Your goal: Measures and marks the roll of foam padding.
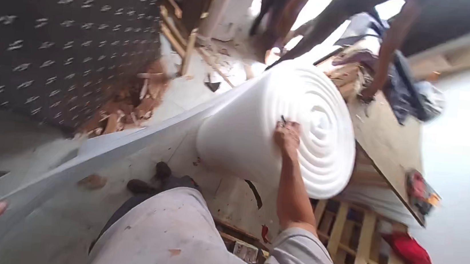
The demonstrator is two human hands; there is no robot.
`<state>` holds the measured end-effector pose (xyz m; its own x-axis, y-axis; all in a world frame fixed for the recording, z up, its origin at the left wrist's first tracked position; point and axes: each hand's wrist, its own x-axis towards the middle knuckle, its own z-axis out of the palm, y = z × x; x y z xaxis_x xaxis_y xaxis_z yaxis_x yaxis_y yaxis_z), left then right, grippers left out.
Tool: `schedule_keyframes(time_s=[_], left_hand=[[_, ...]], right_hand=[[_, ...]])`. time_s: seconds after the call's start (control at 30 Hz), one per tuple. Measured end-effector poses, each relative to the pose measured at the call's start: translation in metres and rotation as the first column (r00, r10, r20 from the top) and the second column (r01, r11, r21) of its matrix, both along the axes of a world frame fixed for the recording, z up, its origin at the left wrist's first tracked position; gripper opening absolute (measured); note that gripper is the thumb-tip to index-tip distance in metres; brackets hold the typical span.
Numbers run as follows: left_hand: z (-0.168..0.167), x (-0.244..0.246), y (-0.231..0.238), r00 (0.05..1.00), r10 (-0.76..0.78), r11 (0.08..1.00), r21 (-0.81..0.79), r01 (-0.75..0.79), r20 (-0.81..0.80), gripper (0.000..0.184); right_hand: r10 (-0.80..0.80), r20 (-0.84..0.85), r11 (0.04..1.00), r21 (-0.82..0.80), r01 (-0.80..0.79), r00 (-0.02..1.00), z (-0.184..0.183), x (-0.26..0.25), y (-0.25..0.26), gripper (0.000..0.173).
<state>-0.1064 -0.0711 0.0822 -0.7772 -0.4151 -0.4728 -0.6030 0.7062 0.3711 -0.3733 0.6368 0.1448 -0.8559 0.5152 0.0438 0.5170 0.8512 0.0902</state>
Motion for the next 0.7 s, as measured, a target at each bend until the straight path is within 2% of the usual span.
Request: schedule_keyframes(time_s=[0.07, 0.1, 0.13, 0.17, 0.2, 0.23, 0.27, 0.3, 0.33, 0.37, 0.4, 0.43, 0.47, 0.57, 0.6, 0.7], left_hand=[[0.01, 0.004, 0.002, 0.992, 0.124, 0.986, 0.117, -0.122, -0.006, 0.043], [0.02, 0.005, 0.006, 0.973, 0.228, 0.96, 0.158, -0.231, 0.04, 0.041], [0.025, 0.006, 0.009, 0.936, 0.34, 0.914, 0.204, -0.351, 0.087, 0.039], [0.027, 0.004, 0.01, 0.891, 0.44, 0.854, 0.256, -0.453, 0.108, 0.037], [0.025, 0.0, 0.009, 0.856, 0.508, 0.807, 0.291, -0.513, 0.1, 0.036], [0.023, -0.006, 0.008, 0.833, 0.546, 0.777, 0.32, -0.542, 0.086, 0.036], [0.022, -0.011, 0.009, 0.816, 0.574, 0.756, 0.338, -0.56, 0.069, 0.037], [0.022, -0.015, 0.011, 0.8, 0.597, 0.739, 0.352, -0.575, 0.054, 0.037], [0.023, -0.018, 0.014, 0.782, 0.622, 0.718, 0.372, -0.589, 0.037, 0.037], [0.024, -0.019, 0.016, 0.764, 0.645, 0.698, 0.392, -0.599, 0.02, 0.037], [0.024, -0.02, 0.019, 0.749, 0.663, 0.682, 0.411, -0.605, 0.001, 0.036], [0.024, -0.02, 0.022, 0.739, 0.673, 0.676, 0.423, -0.603, -0.022, 0.035], [0.023, -0.019, 0.025, 0.739, 0.673, 0.681, 0.428, -0.594, -0.044, 0.034], [0.023, -0.007, 0.018, 0.784, 0.617, 0.735, 0.411, -0.54, -0.074, 0.031], [0.025, -0.001, 0.011, 0.802, 0.595, 0.739, 0.431, -0.518, -0.057, 0.03], [0.024, 0.019, -0.008, 0.888, 0.458, 0.775, 0.473, -0.419, 0.036, 0.03]], right_hand=[[0.105, -0.01, 0.99, 0.1, -0.104, 0.994, -0.002, 0.008, -0.014, 0.072], [0.215, -0.053, 0.974, 0.089, -0.209, 0.975, 0.001, 0.011, -0.029, 0.078], [0.347, -0.13, 0.937, -0.004, -0.35, 0.929, 0.003, 0.015, -0.051, 0.075], [0.458, -0.207, 0.848, -0.189, -0.494, 0.865, 0.003, 0.02, -0.086, 0.067], [0.543, -0.283, 0.676, -0.412, -0.611, 0.791, -0.005, 0.033, -0.13, 0.055], [0.599, -0.333, 0.419, -0.644, -0.64, 0.728, -0.018, 0.053, -0.18, 0.045], [0.656, -0.317, 0.14, -0.841, -0.523, 0.685, -0.033, 0.076, -0.236, 0.04], [0.74, -0.273, -0.069, -0.94, -0.334, 0.615, -0.048, 0.101, -0.293, 0.039], [0.828, -0.25, -0.191, -0.967, -0.167, 0.502, -0.064, 0.127, -0.349, 0.044], [0.891, -0.256, -0.256, -0.965, -0.05, 0.376, -0.076, 0.153, -0.399, 0.055], [0.919, -0.274, -0.291, -0.957, 0.019, 0.284, -0.084, 0.176, -0.443, 0.07], [0.921, -0.29, -0.315, -0.947, 0.06, 0.258, -0.088, 0.196, -0.48, 0.083], [0.911, -0.284, -0.319, -0.945, 0.073, 0.297, -0.09, 0.211, -0.509, 0.089], [0.829, -0.179, -0.234, -0.972, 0.038, 0.53, -0.086, 0.236, -0.56, 0.076], [0.805, -0.17, -0.229, -0.973, 0.034, 0.568, -0.087, 0.243, -0.565, 0.069], [0.776, -0.211, -0.242, -0.97, -0.028, 0.595, -0.095, 0.265, -0.572, 0.062]])
